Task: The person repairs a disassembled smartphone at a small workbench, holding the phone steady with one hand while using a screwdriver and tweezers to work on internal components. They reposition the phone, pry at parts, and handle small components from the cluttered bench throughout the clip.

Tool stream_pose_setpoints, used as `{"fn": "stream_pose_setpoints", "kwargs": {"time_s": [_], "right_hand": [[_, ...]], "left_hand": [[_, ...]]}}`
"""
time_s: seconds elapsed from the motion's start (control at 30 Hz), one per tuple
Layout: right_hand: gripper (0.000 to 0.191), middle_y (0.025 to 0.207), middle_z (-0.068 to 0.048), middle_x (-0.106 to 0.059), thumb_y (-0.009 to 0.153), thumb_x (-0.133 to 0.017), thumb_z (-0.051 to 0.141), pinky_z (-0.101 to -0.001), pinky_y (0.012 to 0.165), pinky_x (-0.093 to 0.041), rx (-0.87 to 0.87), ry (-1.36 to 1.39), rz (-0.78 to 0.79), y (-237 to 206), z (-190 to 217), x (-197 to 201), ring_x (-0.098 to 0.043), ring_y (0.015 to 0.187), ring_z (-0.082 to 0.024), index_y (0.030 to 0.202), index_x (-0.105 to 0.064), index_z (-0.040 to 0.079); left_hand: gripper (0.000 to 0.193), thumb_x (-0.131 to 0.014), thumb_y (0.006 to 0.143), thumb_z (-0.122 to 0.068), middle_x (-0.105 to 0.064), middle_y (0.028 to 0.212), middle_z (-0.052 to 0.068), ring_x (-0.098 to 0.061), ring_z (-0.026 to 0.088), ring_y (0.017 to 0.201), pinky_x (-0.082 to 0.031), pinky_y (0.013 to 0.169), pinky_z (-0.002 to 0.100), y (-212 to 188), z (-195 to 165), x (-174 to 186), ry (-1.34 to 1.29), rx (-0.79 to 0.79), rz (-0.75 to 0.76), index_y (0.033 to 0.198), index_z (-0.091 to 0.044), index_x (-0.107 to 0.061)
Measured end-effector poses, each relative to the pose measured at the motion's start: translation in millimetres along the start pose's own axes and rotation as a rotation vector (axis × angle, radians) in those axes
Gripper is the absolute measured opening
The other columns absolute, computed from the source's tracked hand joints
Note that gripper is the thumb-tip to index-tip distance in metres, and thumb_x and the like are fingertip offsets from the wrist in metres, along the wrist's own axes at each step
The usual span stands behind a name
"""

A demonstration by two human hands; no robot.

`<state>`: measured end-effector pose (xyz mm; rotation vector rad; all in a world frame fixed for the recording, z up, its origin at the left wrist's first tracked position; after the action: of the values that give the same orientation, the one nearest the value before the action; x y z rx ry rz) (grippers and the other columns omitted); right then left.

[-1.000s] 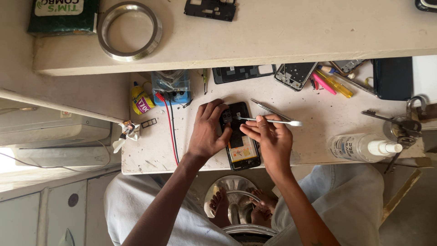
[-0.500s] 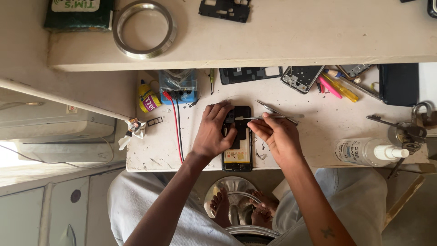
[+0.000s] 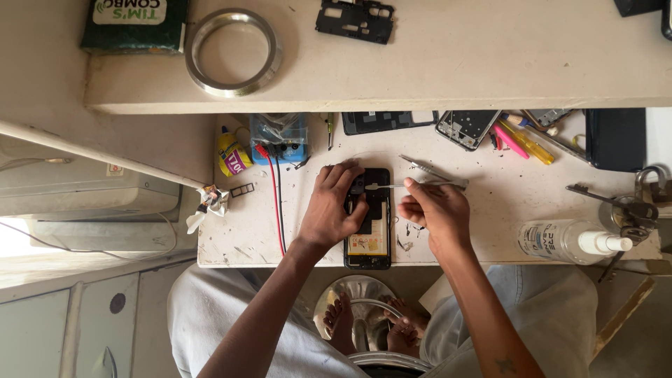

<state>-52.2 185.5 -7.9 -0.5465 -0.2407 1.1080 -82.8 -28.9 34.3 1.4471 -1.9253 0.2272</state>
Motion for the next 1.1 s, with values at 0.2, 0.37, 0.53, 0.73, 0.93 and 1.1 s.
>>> {"fn": "stream_pose_setpoints", "kwargs": {"time_s": [0.2, 0.37, 0.53, 0.73, 0.93, 1.1], "right_hand": [[0.051, 0.075, -0.012, -0.065, 0.079, -0.088, 0.013, -0.0292, 0.043, -0.056, 0.263, -0.019, -0.172, -25.3, 20.6, -13.5, -0.065, 0.05, -0.016, 0.101, -0.043, 0.001], [0.091, 0.109, -0.03, -0.053, 0.076, -0.093, 0.026, -0.0481, 0.074, -0.053, 0.76, -0.703, -0.436, -52.2, 42.4, -15.9, -0.059, 0.092, -0.035, 0.129, -0.036, -0.021], [0.052, 0.133, -0.026, -0.053, 0.095, -0.08, 0.037, -0.0554, 0.102, -0.041, 0.779, -1.123, -0.334, -52.2, 33.6, -13.0, -0.044, 0.122, -0.04, 0.13, -0.061, 0.003], [0.052, 0.157, -0.022, -0.044, 0.1, -0.062, 0.03, -0.0634, 0.112, -0.027, 0.953, -1.479, -0.33, -54.0, 7.6, -1.1, -0.026, 0.145, -0.054, 0.148, -0.057, 0.009], [0.039, 0.15, -0.027, -0.052, 0.1, -0.061, 0.008, -0.0633, 0.125, -0.02, 1.073, -1.237, -0.205, -44.9, 6.4, 8.6, -0.041, 0.147, -0.048, 0.138, -0.061, -0.002], [0.031, 0.118, -0.016, -0.071, 0.085, -0.065, -0.013, -0.0613, 0.13, -0.024, 1.099, -1.243, -0.104, -47.5, 33.1, 11.8, -0.063, 0.126, -0.035, 0.113, -0.071, -0.003]], "left_hand": [[0.048, -0.067, 0.082, -0.013, -0.059, 0.136, 0.02, -0.053, 0.039, 0.12, -0.044, 0.108, 0.046, -1.3, -0.7, 0.2, 0.0, -0.017, 0.001, 0.127, 0.002, -0.06], [0.048, -0.068, 0.082, -0.014, -0.059, 0.136, 0.02, -0.053, 0.039, 0.121, -0.044, 0.109, 0.046, -1.1, 0.5, 0.5, 0.013, -0.025, -0.01, 0.127, 0.002, -0.06], [0.049, -0.067, 0.082, -0.015, -0.058, 0.137, 0.021, -0.053, 0.039, 0.121, -0.044, 0.109, 0.047, -1.0, 0.4, -0.3, 0.001, -0.015, 0.006, 0.127, 0.002, -0.06], [0.049, -0.067, 0.083, -0.017, -0.059, 0.136, 0.02, -0.054, 0.039, 0.12, -0.046, 0.108, 0.047, -0.6, 1.8, 0.5, -0.003, -0.011, -0.007, 0.127, 0.002, -0.059], [0.05, -0.068, 0.081, -0.017, -0.06, 0.133, 0.02, -0.056, 0.039, 0.116, -0.047, 0.105, 0.046, 0.1, 2.1, -1.6, -0.021, 0.004, 0.0, 0.127, 0.002, -0.06], [0.047, -0.071, 0.083, -0.014, -0.06, 0.137, 0.021, -0.056, 0.04, 0.119, -0.047, 0.108, 0.047, -0.4, 2.9, -1.2, 0.025, -0.074, -0.03, 0.127, 0.002, -0.061]]}}
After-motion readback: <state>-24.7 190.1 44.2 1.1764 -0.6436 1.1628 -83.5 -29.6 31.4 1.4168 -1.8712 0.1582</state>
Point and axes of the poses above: each hand's wrist, its own y-axis towards the middle knuckle, its own x-axis out of the back of the hand, z = x × y, the point moved 3 cm from there along y, towards the middle knuckle
